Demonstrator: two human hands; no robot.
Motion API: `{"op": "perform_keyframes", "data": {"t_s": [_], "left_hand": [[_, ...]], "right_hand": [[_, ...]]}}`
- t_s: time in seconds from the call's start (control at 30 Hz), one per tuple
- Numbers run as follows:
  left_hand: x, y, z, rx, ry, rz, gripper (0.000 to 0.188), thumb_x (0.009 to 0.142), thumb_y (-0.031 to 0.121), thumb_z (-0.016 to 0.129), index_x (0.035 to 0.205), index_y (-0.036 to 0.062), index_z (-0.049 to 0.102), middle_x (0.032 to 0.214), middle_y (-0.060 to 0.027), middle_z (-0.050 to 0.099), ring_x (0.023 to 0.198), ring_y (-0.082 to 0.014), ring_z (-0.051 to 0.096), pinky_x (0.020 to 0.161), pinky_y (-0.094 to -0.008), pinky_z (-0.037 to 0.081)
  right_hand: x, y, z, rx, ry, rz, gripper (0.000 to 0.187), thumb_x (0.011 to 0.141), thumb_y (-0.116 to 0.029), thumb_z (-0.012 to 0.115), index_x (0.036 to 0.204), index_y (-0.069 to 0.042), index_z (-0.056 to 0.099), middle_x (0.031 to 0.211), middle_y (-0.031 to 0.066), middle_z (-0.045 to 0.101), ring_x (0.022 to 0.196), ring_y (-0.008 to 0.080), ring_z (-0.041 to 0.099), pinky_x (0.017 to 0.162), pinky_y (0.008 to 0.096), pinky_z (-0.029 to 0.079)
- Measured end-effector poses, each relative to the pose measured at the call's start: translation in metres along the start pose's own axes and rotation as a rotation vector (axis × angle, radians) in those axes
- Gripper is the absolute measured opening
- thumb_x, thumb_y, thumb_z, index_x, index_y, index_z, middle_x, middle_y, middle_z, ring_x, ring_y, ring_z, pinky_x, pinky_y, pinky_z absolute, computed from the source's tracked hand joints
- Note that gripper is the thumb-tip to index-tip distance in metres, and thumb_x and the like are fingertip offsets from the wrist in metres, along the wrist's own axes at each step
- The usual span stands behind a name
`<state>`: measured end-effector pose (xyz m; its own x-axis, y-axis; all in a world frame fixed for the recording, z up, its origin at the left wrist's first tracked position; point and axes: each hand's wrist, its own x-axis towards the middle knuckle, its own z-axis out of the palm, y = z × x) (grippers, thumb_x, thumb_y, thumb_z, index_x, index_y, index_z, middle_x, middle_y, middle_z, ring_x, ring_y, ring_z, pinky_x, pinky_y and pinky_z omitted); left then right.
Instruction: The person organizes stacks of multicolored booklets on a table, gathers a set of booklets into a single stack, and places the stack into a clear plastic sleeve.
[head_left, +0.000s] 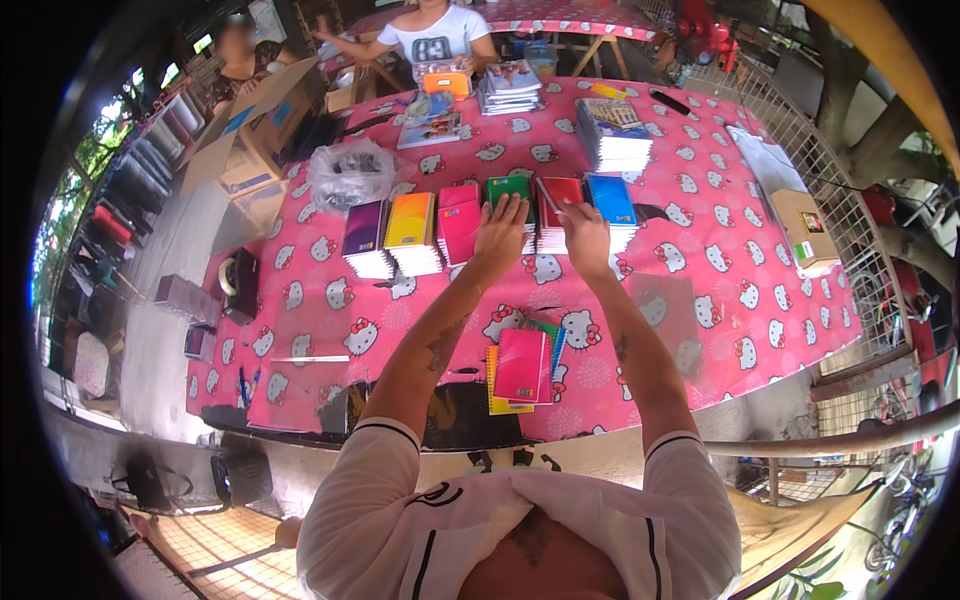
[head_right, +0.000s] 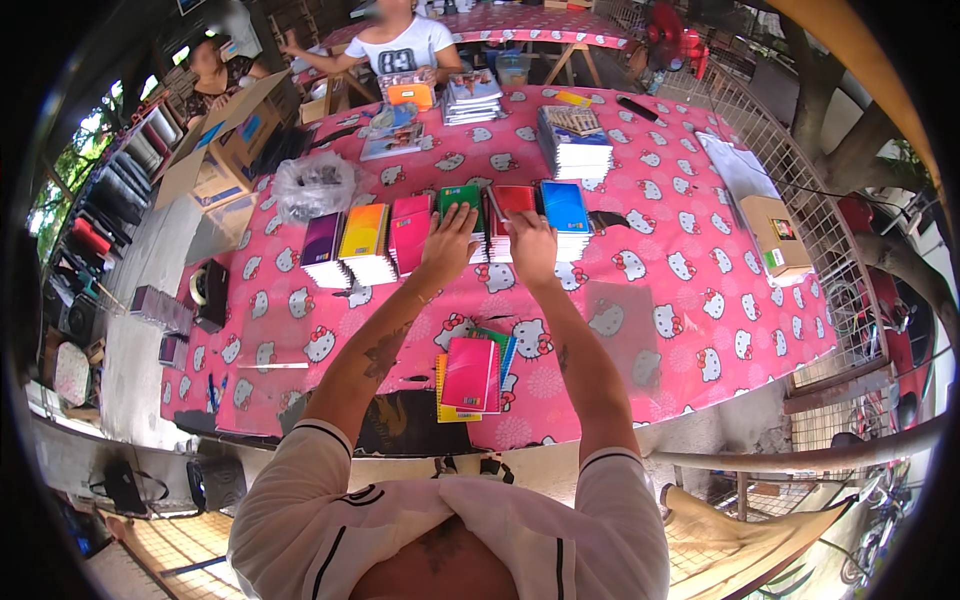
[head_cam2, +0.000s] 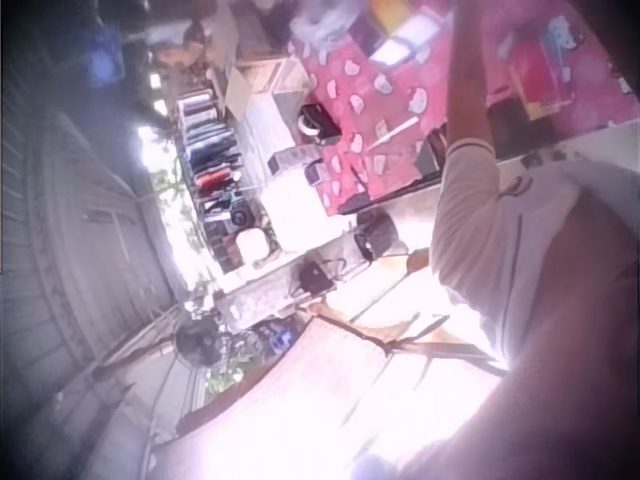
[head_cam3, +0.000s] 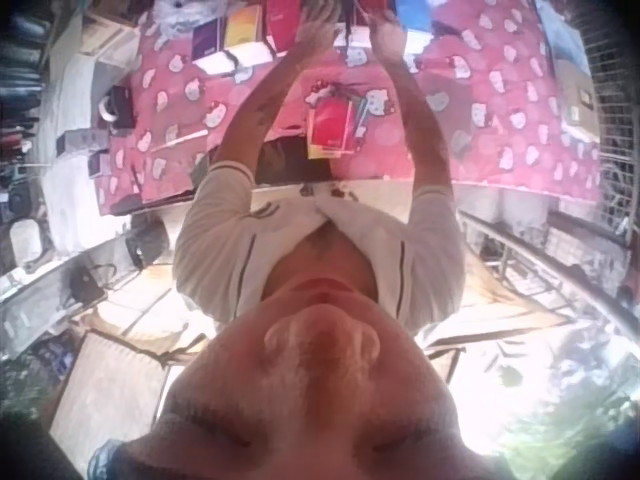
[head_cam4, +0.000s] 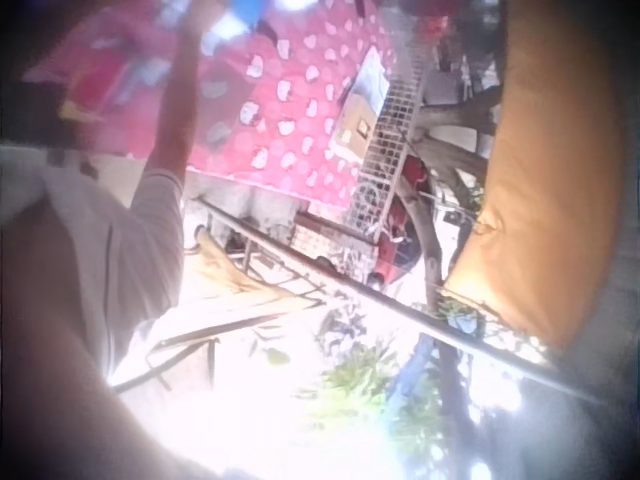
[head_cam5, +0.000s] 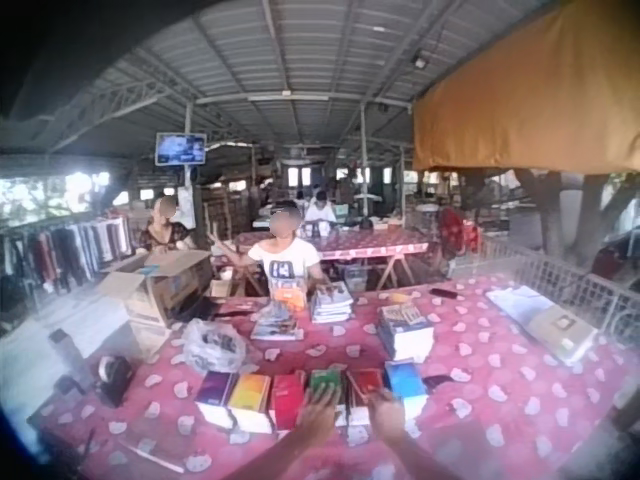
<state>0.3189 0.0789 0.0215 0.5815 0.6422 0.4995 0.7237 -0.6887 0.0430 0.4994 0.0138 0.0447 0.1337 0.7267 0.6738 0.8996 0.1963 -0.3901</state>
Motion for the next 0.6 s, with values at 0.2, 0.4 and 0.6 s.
{"op": "perform_keyframes", "data": {"t_s": [0.2,0.4,0.6], "left_hand": [[0.04,0.061,-0.026,-0.52,0.286,-0.053,0.075,0.08,0.011,0.071,0.146,0.0012,0.037,0.145,-0.0252,0.041,0.127,-0.0406,0.047,0.106,-0.0466,0.04],[0.011,0.091,-0.051,-1.335,0.052,-0.659,0.051,0.087,0.009,0.069,0.134,0.0004,0.051,0.119,-0.0171,0.063,0.097,-0.0212,0.063,0.081,-0.0337,0.052],[-0.013,0.064,-0.076,-1.387,0.194,-0.533,0.03,0.086,-0.005,0.062,0.115,0.0012,0.057,0.108,-0.0094,0.066,0.097,-0.0149,0.061,0.084,-0.0293,0.05]], "right_hand": [[-0.037,0.011,-0.054,0.641,0.347,0.58,0.02,0.094,-0.008,0.059,0.109,0.002,0.066,0.097,0.0184,0.067,0.076,0.032,0.065,0.064,0.0376,0.051],[-0.054,-0.034,-0.076,0.365,0.04,-0.19,0.022,0.084,-0.013,0.072,0.104,-0.004,0.072,0.098,0.012,0.069,0.092,0.0323,0.064,0.086,0.0427,0.049],[-0.021,0.09,-0.03,-0.423,0.082,-0.028,0.04,0.085,-0.012,0.065,0.124,-0.008,0.062,0.118,0.0067,0.064,0.11,0.0295,0.06,0.094,0.0484,0.045]]}}
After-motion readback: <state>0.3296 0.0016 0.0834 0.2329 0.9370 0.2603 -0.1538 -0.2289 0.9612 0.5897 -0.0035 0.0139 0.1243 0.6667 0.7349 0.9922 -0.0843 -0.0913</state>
